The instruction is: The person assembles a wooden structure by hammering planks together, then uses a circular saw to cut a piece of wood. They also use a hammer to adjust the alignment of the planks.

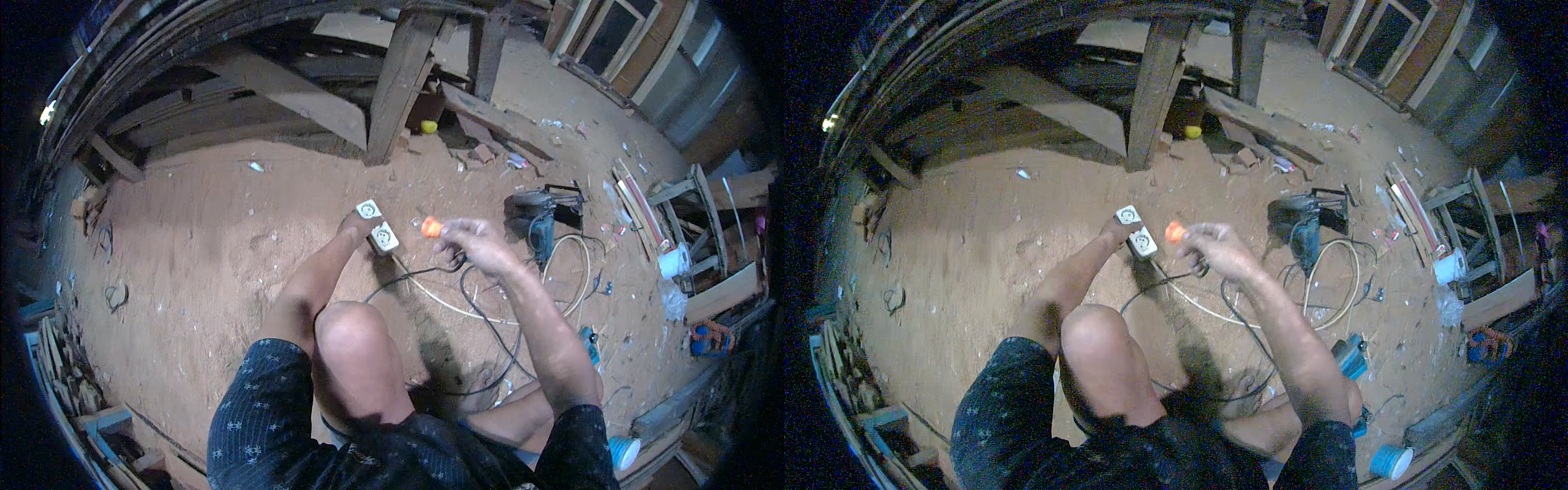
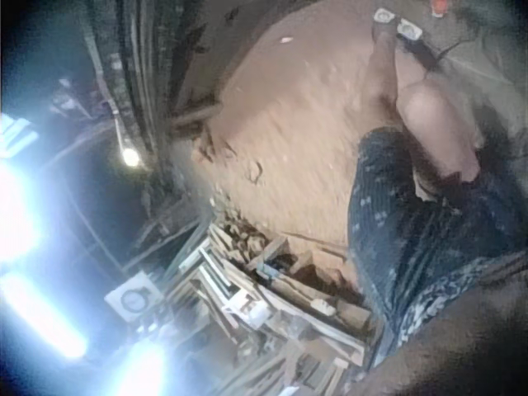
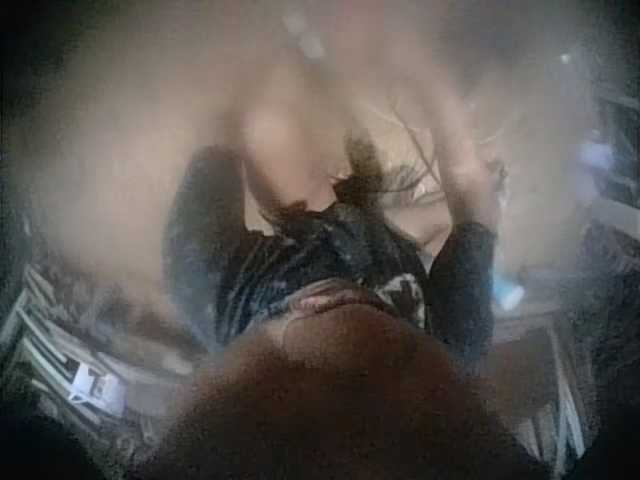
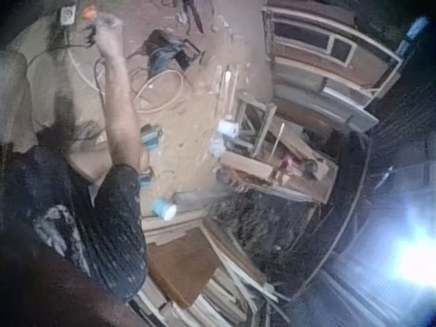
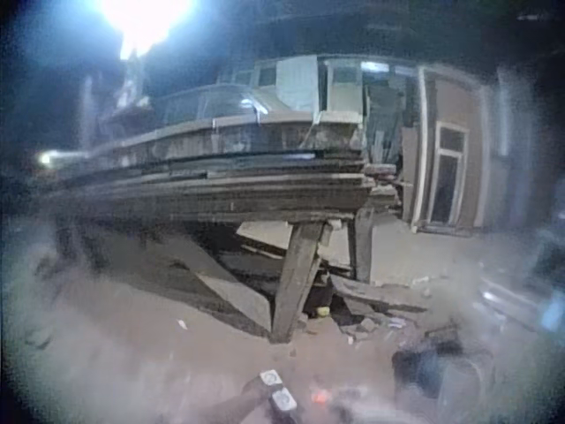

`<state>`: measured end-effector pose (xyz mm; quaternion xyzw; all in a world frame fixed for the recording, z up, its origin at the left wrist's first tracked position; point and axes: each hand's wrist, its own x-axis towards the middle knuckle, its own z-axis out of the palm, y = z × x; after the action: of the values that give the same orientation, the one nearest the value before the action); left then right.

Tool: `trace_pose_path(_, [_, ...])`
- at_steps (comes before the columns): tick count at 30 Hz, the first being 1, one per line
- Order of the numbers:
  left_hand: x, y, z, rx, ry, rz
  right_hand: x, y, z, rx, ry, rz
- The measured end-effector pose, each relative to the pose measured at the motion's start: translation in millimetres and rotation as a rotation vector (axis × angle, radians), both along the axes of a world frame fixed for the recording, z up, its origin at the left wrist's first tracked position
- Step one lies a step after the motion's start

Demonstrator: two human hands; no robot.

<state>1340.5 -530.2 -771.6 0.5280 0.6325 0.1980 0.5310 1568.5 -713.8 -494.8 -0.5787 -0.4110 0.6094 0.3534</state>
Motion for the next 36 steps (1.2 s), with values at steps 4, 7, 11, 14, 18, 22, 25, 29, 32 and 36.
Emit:
trace_pose_path(4, [9, 6, 55, -0.003, -0.434, 0.040, -11, -3, 4, 0.028, -0.005, 0.033])
trace_pose_path(7, [57, -20, 153, -0.037, -0.807, -0.136, 23, -10, 16, 0.105, 0.057, -0.081])
trace_pose_path(11, [45, -8, 207, -0.185, -1.238, -0.302, 39, -10, 56, 0.215, 0.387, -0.108])
trace_pose_path(14, [40, 17, 262, -0.109, -0.619, -0.603, 48, -19, 77, 0.305, 0.455, -0.085])
trace_pose_path(18, [69, 18, 271, 0.222, -0.343, -0.537, 59, -22, 58, 0.331, 0.061, -0.224])
trace_pose_path(22, [74, 10, 273, 0.112, -0.602, -0.563, 60, -22, 50, 0.288, -0.057, -0.289])
trace_pose_path(25, [112, -20, 307, 0.171, -0.660, -0.666, 68, -17, 45, 0.342, -0.152, -0.305])
trace_pose_path(29, [123, -34, 317, 0.260, -0.627, -0.705, 58, -7, 42, 0.441, -0.248, -0.300])
trace_pose_path(32, [127, -25, 294, 0.273, -0.536, -0.578, 59, -4, 42, 0.431, -0.320, -0.330])
trace_pose_path(36, [144, -34, 285, 0.276, -0.472, -0.552, 67, -4, 30, 0.498, -0.369, -0.405])
